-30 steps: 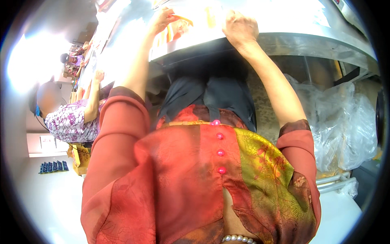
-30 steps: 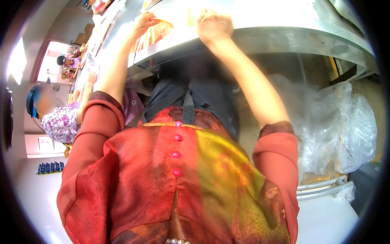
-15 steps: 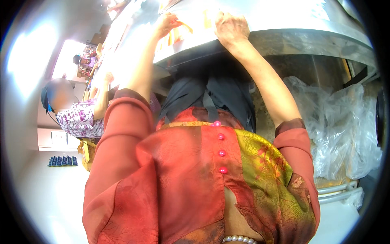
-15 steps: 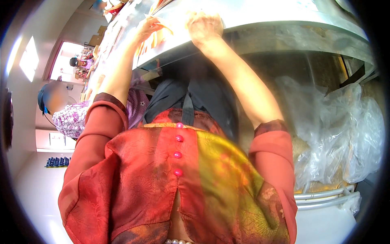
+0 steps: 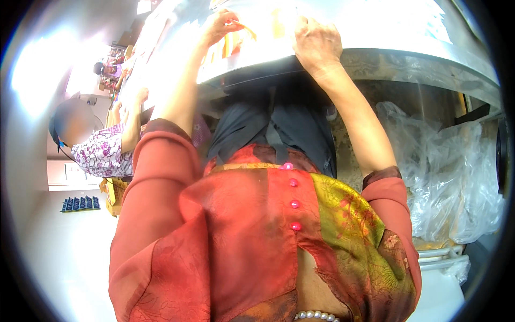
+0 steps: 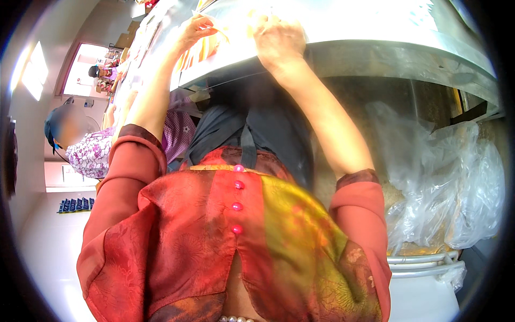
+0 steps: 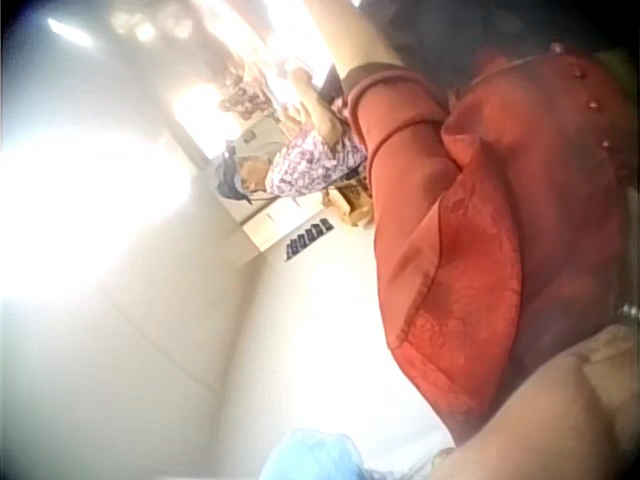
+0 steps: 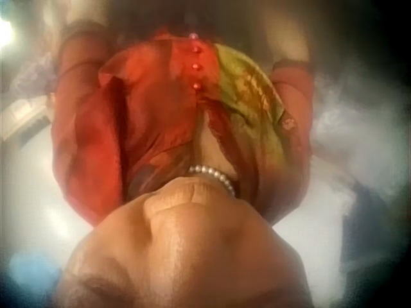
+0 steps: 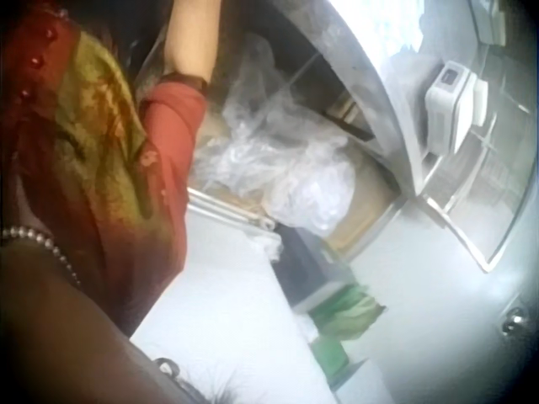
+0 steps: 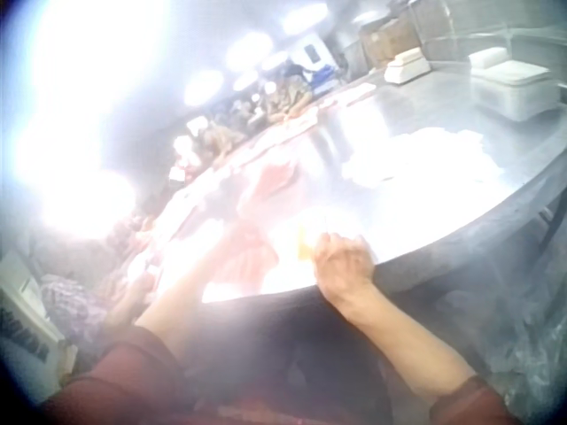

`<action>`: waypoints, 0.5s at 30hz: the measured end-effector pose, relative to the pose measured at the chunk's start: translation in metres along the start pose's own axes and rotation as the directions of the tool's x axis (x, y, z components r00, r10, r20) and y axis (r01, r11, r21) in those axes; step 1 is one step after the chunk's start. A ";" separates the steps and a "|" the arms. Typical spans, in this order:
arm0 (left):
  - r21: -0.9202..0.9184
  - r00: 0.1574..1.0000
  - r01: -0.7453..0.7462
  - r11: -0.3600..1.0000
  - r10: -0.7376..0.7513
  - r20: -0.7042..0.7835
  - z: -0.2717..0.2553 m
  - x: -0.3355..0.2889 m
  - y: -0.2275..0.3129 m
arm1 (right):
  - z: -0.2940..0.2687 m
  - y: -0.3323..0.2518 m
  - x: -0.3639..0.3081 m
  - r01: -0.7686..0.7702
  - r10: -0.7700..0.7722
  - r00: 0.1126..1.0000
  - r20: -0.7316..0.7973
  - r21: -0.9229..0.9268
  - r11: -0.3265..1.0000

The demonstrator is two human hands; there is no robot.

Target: The person inserts small blue pads into orange and white paper wrappers at a metal table. They repeatedly pick a wrapper, place a pad inside, fold the wrapper, and stack the finished units. Other workers perform the same task nearby.

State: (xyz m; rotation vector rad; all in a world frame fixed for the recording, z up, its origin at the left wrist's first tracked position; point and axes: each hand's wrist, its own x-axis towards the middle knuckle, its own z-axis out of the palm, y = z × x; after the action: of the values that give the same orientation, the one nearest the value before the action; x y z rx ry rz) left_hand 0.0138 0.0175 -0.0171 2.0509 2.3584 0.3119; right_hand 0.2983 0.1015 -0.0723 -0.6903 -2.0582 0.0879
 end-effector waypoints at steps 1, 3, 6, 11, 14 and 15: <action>0.004 1.000 0.022 1.000 -0.022 0.015 -0.001 -0.001 0.003 | 0.003 0.001 -0.001 0.002 -0.002 1.000 -0.008 -0.008 1.000; 0.032 0.999 -0.023 0.999 0.024 -0.032 0.002 0.000 0.006 | 0.010 0.005 -0.003 0.008 -0.008 1.000 -0.024 -0.026 1.000; 0.049 0.995 -0.064 0.997 0.067 -0.068 0.001 -0.001 0.011 | 0.012 0.006 -0.003 0.016 -0.017 1.000 -0.026 -0.032 0.999; 0.025 0.991 -0.096 0.995 0.098 -0.093 -0.002 -0.001 0.009 | 0.012 0.006 -0.002 -0.009 0.009 1.000 0.026 -0.005 1.000; -0.045 0.973 -0.213 0.976 0.208 -0.098 0.005 -0.006 -0.014 | 0.018 0.004 -0.004 -0.057 0.056 0.996 0.064 0.009 0.998; -0.045 0.962 -0.240 0.970 0.231 -0.149 0.004 -0.008 -0.008 | 0.024 0.005 -0.006 -0.104 0.102 0.993 0.062 0.033 0.994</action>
State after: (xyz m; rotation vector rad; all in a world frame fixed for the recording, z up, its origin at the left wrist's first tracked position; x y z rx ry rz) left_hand 0.0072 0.0093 -0.0231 2.3557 2.1423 0.5453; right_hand 0.2837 0.1071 -0.0921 -0.7796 -2.0728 0.2065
